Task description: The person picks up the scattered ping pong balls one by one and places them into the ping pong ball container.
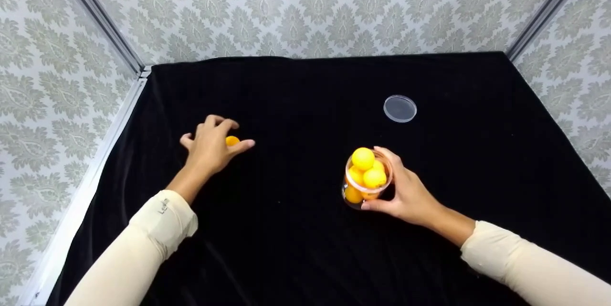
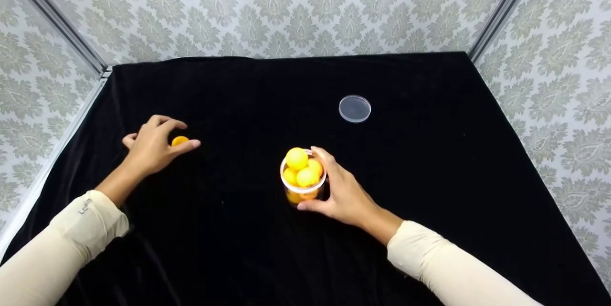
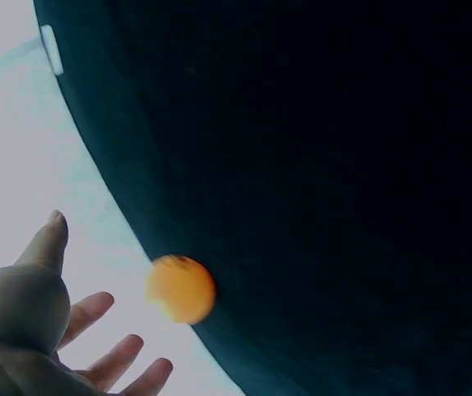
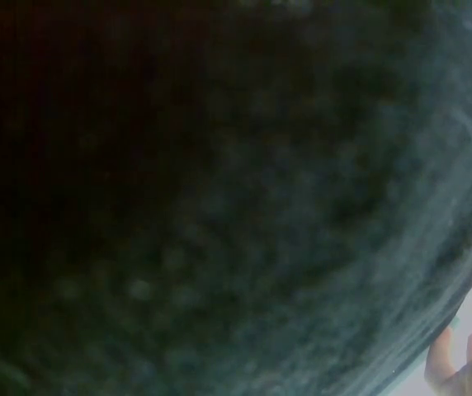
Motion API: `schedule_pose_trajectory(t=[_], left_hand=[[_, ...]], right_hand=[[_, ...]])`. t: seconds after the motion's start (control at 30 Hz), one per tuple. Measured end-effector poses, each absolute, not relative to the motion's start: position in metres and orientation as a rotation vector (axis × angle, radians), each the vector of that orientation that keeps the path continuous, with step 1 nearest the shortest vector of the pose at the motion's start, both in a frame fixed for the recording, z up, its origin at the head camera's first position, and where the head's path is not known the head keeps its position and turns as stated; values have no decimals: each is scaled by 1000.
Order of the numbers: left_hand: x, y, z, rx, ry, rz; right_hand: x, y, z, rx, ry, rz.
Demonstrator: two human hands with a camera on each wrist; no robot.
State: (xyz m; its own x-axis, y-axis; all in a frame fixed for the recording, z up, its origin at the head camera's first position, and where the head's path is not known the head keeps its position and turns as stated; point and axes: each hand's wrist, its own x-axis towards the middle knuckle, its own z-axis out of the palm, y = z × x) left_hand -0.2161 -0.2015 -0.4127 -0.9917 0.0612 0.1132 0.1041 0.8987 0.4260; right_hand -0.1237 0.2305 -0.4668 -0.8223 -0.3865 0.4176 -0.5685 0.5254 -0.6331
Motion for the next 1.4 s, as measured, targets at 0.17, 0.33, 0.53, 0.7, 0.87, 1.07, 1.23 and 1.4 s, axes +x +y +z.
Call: schedule_pose_trajectory(t=[0.17,0.33,0.53,0.7,0.87,1.07,1.23,1.4], left_hand=[[-218,-220,-422,-56,-3001,-659],[-219,-231,-428,-10,-3028,-661],[-218,-233,-431,-5,-3039,-673],[-216,-230,-433,-21,-3040,-670],[-215,-228,-435,-29,-3047,-671],[-215,-226,-435,-35,-3034,-654],[-217,-221,-433,-46,-3031,-661],[-218,-215,-430,-64,-3029,-658]], right_hand=[[-123,228,-466,805,-2541,1183],[-123,228,-466,821,-2523,1180],[-123,228,-465,835,-2510,1183],[-123,228,-465,836,-2507,1174],[-123,228,-466,832,-2511,1163],[-123,229,-467,823,-2529,1170],[-123,230,-468,819,-2531,1174],[-124,230,-468,822,-2524,1165]])
